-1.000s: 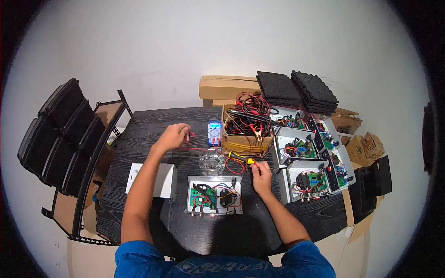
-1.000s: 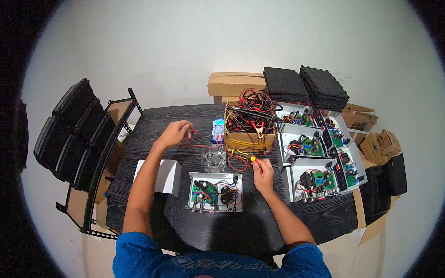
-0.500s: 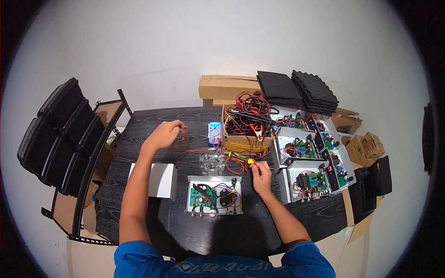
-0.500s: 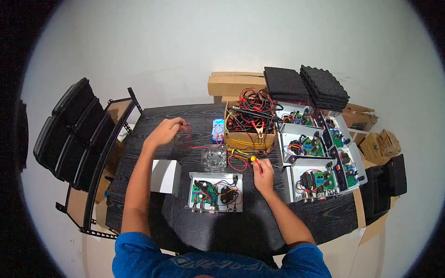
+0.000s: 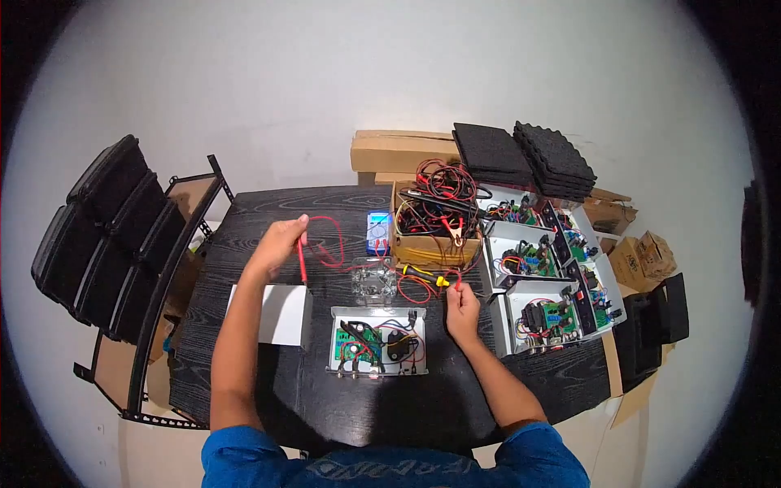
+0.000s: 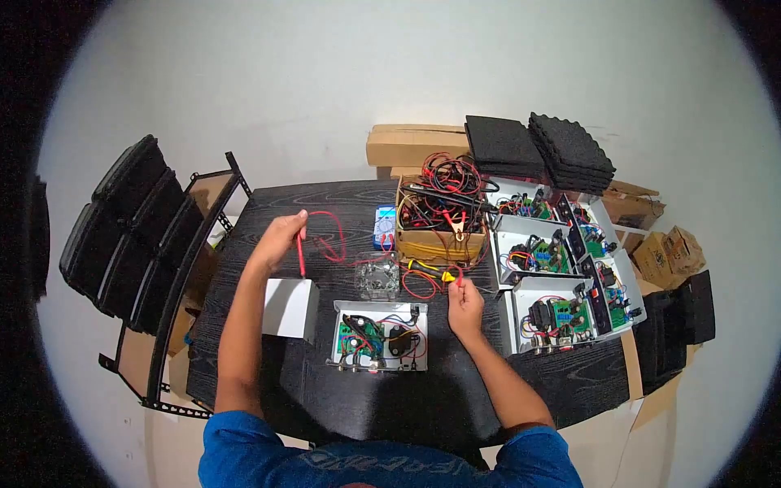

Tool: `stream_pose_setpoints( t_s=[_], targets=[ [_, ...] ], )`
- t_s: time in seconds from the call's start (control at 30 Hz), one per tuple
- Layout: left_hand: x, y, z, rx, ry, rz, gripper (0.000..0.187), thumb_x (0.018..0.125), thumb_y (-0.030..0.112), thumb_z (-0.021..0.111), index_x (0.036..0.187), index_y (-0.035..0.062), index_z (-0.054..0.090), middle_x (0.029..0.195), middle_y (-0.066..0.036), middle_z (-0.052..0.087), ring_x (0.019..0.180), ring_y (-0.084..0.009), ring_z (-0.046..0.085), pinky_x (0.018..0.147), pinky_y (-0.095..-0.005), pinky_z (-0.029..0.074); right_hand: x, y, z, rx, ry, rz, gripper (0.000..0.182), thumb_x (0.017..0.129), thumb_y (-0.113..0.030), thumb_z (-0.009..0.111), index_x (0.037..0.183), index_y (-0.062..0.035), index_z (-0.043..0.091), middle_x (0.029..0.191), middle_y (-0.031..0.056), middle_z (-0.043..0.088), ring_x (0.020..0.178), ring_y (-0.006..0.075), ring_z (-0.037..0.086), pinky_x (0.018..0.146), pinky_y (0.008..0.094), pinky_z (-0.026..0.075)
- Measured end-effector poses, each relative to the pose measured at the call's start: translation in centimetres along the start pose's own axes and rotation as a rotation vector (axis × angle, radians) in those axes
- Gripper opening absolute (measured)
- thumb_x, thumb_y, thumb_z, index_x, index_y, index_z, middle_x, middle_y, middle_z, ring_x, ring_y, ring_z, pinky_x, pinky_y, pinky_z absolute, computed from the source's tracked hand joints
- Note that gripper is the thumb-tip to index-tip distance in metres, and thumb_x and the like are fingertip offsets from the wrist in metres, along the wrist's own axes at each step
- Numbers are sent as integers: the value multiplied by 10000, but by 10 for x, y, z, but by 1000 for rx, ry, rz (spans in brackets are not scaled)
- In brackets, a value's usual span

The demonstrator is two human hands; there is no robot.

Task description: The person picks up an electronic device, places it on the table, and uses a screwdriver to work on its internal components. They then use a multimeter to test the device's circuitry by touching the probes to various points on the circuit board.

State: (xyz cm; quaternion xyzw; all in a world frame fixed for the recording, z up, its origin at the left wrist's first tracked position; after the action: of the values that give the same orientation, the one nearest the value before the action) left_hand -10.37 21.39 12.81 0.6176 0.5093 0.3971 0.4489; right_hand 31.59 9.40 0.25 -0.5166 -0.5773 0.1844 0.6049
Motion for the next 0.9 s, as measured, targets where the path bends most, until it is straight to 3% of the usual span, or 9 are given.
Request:
stream_pose_setpoints(
  t_s=[0.1,0.13,0.23,0.27,0.3,0.4,0.6,0.7,0.9],
  targets=[
    [-38,6,43,-918,-192,-28,403,1109,511,500,884,191,598,708,39,545,464,-106,355,483,-284,328,-3,15,4,228,-31,93,146,1101,-197,591,1044,-67,552,755,-43,508,649,50,455,582,261,395],
    [-46,5,50,-1083,-187,-54,367,1133,471,455,983,165,590,777,14,605,466,-91,368,517,-291,402,-3,13,5,244,-48,83,147,1110,-207,578,1055,-77,537,758,-55,504,645,38,450,575,249,388],
    [-64,7,71,-1238,-76,-29,348,1136,449,457,983,172,601,816,6,626,519,-98,485,561,-297,487,-6,24,6,352,-51,188,145,1120,-218,562,1061,-91,528,737,-59,497,621,27,458,556,232,388],
    [-67,0,81,-1287,-57,-34,336,1133,448,464,990,175,597,872,-20,665,600,-110,535,589,-285,447,-8,30,8,399,-45,246,143,1120,-218,560,1058,-93,531,726,-55,495,611,28,464,550,229,392],
    [-71,-3,88,-1316,-82,29,247,1126,359,520,1042,143,603,982,-52,703,730,-138,644,675,-297,529,-10,28,9,424,-28,280,149,1123,-224,553,1054,-94,531,716,-50,494,598,33,466,542,228,391],
    [-83,-8,111,-1026,59,167,119,1097,137,579,1189,62,581,1038,-68,686,900,-140,684,845,-289,563,-17,19,13,473,2,345,177,1133,-249,530,1045,-96,535,689,-35,494,566,50,471,520,229,391],
    [-100,-32,139,-445,136,323,272,1132,196,519,1292,-14,583,1271,-180,728,1066,-149,699,945,-307,556,-20,24,15,443,-12,358,288,1151,-326,474,1014,-85,553,677,-9,534,568,70,499,521,236,415],
    [-100,-52,144,-479,52,411,286,1142,213,493,1264,-23,601,1281,-195,721,1099,-174,713,945,-341,572,-20,27,17,367,-27,362,329,1157,-373,437,1009,-94,529,677,3,548,557,86,533,509,241,439],
    [-112,-59,140,-213,144,538,332,1146,285,479,1151,-31,583,1037,-190,784,1000,-240,755,928,-355,573,-20,32,10,424,106,444,374,1154,-459,391,1017,-123,481,673,32,572,536,121,579,477,262,453]
  ],
)
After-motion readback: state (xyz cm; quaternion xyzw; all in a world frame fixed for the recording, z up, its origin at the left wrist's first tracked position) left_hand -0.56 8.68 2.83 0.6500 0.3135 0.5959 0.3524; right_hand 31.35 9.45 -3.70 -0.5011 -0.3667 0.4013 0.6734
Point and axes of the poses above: each hand's wrist, its own x-axis towards the middle knuckle, its own z-axis out of the palm, y = z × x, the point moved 7 cm from there along x, towards the middle knuckle
